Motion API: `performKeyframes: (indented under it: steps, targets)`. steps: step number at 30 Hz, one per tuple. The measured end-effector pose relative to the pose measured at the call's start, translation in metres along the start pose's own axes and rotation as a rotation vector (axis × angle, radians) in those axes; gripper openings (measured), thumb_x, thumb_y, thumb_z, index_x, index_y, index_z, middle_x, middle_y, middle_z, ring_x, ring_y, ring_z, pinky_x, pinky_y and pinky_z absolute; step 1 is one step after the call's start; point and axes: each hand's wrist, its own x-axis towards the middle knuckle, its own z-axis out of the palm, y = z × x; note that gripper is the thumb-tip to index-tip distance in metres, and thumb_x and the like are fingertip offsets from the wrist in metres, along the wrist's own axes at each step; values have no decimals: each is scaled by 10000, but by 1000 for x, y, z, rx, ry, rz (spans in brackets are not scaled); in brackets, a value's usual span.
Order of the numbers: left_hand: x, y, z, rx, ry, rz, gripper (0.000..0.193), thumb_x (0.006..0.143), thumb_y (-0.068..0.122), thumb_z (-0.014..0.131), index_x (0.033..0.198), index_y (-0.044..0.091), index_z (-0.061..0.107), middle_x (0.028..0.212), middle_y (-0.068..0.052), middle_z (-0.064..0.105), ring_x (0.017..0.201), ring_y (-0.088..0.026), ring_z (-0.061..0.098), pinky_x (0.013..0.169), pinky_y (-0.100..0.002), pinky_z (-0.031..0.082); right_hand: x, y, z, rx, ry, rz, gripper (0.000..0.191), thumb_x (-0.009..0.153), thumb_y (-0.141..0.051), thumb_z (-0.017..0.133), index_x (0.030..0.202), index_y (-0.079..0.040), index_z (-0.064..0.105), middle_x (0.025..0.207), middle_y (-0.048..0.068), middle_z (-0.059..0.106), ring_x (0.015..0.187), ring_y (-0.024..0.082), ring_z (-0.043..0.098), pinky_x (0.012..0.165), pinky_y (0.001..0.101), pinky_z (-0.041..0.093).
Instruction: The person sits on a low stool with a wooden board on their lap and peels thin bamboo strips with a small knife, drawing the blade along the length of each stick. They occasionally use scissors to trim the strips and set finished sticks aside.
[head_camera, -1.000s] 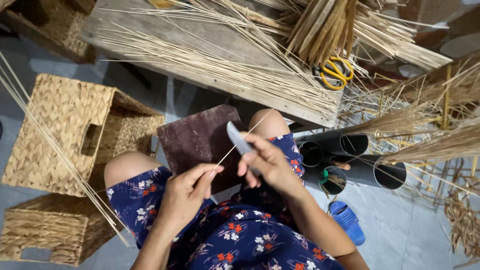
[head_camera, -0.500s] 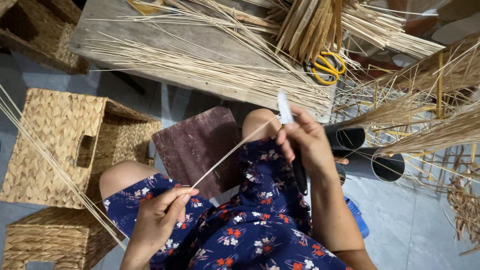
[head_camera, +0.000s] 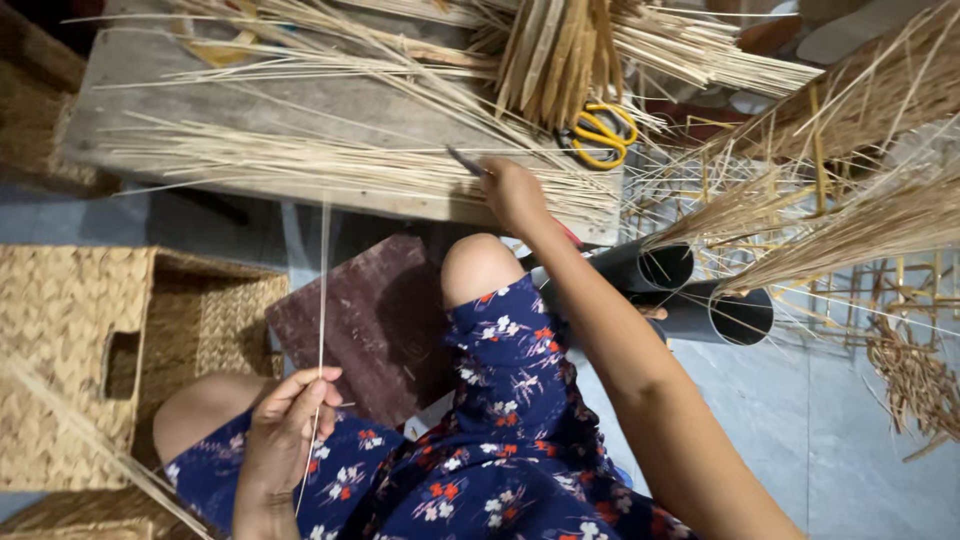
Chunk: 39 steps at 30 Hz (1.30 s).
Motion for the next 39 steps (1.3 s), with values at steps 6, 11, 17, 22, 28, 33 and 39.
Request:
performKeyframes:
  steps: [6, 11, 17, 22, 28, 33, 39]
  targets:
    - [41, -32, -22, 82, -22, -45, 261, 978, 131, 639, 1153, -41, 727, 767, -32, 603, 678, -113, 546, 587, -240, 423, 41, 11, 25, 9, -3, 99, 146, 931, -137, 666, 1060, -135, 735, 1024, 192, 698, 877, 447, 673, 768, 549, 526]
    - [60, -34, -24, 163, 23, -55, 270, 959, 148, 662, 1162, -7, 750, 727, -29, 602, 643, -108, 512, 556, -243, 373, 64, 78, -7, 216, 333, 64, 407, 784, 94, 583, 1141, -60, 703, 1009, 155, 724, 944, 306, 730, 836, 393, 584]
    - [74, -27, -11, 176, 63, -122, 277, 949, 157, 665, 1156, -4, 757, 756, -22, 637, 683, -106, 558, 619, -255, 448, 73, 148, -54, -190, 309, 167, 207, 902, 71, 616, 1009, -81, 709, 1048, 198, 708, 972, 390, 687, 839, 487, 544]
    - [81, -26, -4, 139, 58, -117, 281, 950, 158, 670, 1163, -5, 753, 762, -22, 635, 691, -114, 562, 626, -255, 451, 95, 164, -56, -305, 23, 220, 335, 890, -62, 699, 1190, -15, 557, 1136, 258, 663, 997, 477, 639, 832, 550, 506]
    - [77, -23, 5, 247, 112, -175, 285, 952, 166, 660, 1164, 6, 764, 733, -51, 634, 676, -136, 571, 608, -283, 481, 95, 173, -73, -233, -216, 292, 494, 838, -49, 675, 1293, -38, 484, 1292, 271, 588, 1189, 460, 576, 968, 529, 483]
    - [63, -23, 5, 183, 98, -167, 278, 948, 157, 667, 1161, 6, 762, 773, -18, 637, 697, -109, 572, 628, -257, 468, 80, 173, -90, -360, -212, 198, 650, 848, 45, 611, 1463, -45, 419, 1305, 320, 551, 1159, 496, 587, 965, 533, 500]
    - [51, -26, -4, 243, 66, -89, 307, 933, 150, 684, 1201, 22, 763, 801, -20, 665, 705, -105, 589, 639, -253, 486, 58, 172, -147, -442, -360, 341, 722, 826, 35, 652, 1478, -227, 489, 1322, 230, 549, 1138, 407, 632, 991, 466, 537]
